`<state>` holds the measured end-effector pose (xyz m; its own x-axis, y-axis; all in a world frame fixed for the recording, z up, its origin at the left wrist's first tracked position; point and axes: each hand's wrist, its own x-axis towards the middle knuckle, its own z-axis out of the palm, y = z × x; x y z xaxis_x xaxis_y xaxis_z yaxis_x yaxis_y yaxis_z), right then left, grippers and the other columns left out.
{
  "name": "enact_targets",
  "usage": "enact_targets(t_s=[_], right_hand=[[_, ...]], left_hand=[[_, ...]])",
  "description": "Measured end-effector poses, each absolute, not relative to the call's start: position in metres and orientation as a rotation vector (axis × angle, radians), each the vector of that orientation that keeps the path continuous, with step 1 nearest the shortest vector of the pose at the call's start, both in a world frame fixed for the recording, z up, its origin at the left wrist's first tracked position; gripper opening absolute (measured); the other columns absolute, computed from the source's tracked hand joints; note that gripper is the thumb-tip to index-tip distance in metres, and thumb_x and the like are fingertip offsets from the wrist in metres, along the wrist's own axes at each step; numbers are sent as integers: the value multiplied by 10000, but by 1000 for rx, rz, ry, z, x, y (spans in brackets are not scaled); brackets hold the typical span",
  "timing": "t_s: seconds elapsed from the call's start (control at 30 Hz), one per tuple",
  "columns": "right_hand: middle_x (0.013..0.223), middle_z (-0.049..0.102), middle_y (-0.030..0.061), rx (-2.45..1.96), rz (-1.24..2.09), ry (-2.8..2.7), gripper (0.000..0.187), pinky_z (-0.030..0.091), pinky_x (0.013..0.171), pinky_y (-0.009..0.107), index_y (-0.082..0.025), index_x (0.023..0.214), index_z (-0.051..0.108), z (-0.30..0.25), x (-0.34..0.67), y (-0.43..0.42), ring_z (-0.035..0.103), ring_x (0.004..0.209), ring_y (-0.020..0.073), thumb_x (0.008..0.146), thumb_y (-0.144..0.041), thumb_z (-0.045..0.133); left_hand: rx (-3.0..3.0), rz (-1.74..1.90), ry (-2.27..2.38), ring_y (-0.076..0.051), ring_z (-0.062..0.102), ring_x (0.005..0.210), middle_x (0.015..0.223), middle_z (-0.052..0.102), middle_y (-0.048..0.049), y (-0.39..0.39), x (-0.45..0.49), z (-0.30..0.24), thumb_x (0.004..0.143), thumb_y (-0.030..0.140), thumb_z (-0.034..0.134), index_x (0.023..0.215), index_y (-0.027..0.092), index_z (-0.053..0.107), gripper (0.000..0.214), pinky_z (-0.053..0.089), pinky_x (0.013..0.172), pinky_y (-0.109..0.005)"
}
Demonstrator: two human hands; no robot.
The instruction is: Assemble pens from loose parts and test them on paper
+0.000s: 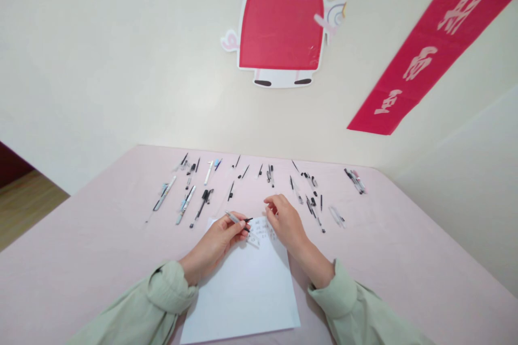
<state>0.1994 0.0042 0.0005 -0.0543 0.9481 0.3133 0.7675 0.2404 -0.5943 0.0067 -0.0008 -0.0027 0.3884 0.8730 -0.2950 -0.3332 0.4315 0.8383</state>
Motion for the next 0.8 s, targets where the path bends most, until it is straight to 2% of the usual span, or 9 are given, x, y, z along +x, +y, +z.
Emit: enact_targets(t_s=[0.17, 0.37, 0.57, 0.8], right_hand=[[862, 568, 25, -1254, 571, -1787, 126, 471, 702, 269, -202, 889, 572, 15, 187, -6, 570, 761, 142, 843, -115, 493], [952, 567, 70, -1163, 352, -1828, 163, 448, 838, 339, -207, 937, 580, 29, 191, -11, 552, 938, 189, 880, -113, 460], [857, 616, 39, -1201, 539, -1869, 133, 462, 734, 292, -210, 923, 615, 25, 191, -12, 570, 798, 160, 893, -158, 496], [880, 654, 37, -1209, 642, -1878, 139, 474, 762, 292, -214, 935, 637, 19, 188, -12, 604, 820, 157, 898, -181, 507]], left_hand=[[767, 893, 822, -111, 579, 693, 800, 657, -20, 0, 7, -5, 757, 233, 735, 871, 150, 640, 170, 449, 715, -253], [765, 883, 816, -117, 580, 690, 805, 659, -31, 0, 7, -3, 751, 262, 746, 867, 142, 637, 199, 445, 712, -258], [774, 877, 791, -114, 570, 684, 800, 646, -21, 0, 7, -5, 752, 264, 743, 868, 145, 641, 195, 439, 704, -255], [778, 881, 798, -118, 567, 681, 792, 639, -20, 0, 7, -3, 750, 268, 742, 849, 144, 649, 184, 441, 715, -262]])
